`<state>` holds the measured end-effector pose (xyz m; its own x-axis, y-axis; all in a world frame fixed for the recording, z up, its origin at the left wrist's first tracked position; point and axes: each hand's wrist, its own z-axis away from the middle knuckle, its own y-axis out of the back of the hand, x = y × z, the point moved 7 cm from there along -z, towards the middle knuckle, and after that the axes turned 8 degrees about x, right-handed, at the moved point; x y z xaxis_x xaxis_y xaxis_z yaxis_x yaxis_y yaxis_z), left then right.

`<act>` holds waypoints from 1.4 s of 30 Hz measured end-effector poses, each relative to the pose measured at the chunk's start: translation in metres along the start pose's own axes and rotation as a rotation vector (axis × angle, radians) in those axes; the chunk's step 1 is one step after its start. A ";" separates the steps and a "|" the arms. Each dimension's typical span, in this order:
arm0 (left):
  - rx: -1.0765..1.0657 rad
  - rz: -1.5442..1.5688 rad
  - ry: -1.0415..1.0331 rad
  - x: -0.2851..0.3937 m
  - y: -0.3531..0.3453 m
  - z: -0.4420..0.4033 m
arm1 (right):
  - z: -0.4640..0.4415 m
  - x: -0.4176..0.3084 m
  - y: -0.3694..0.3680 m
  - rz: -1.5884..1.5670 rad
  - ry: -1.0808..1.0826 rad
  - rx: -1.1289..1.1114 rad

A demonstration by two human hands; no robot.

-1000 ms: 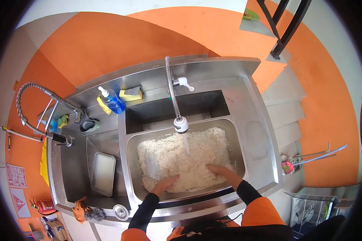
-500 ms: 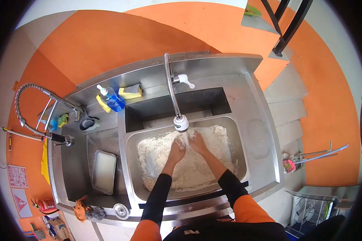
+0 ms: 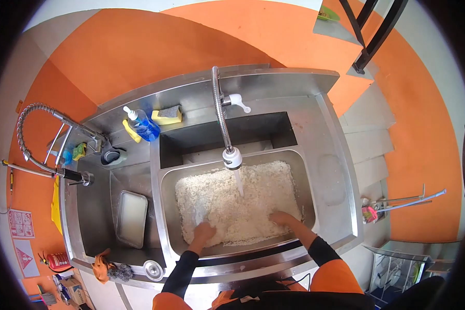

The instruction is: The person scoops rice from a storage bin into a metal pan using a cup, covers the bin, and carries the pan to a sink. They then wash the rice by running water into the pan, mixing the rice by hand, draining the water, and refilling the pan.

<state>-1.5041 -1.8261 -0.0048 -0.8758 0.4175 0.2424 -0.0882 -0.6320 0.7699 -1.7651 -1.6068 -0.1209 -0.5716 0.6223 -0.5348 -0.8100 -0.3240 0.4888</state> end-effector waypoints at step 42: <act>-0.211 0.764 0.287 0.076 -0.020 0.004 | 0.009 -0.148 0.004 -0.761 -0.203 0.135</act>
<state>-1.5673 -1.7787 0.0010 -0.8148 -0.3386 0.4706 0.5157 -0.7941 0.3216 -1.6824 -1.6941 -0.0333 0.1777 0.7597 -0.6255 -0.9378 0.3234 0.1263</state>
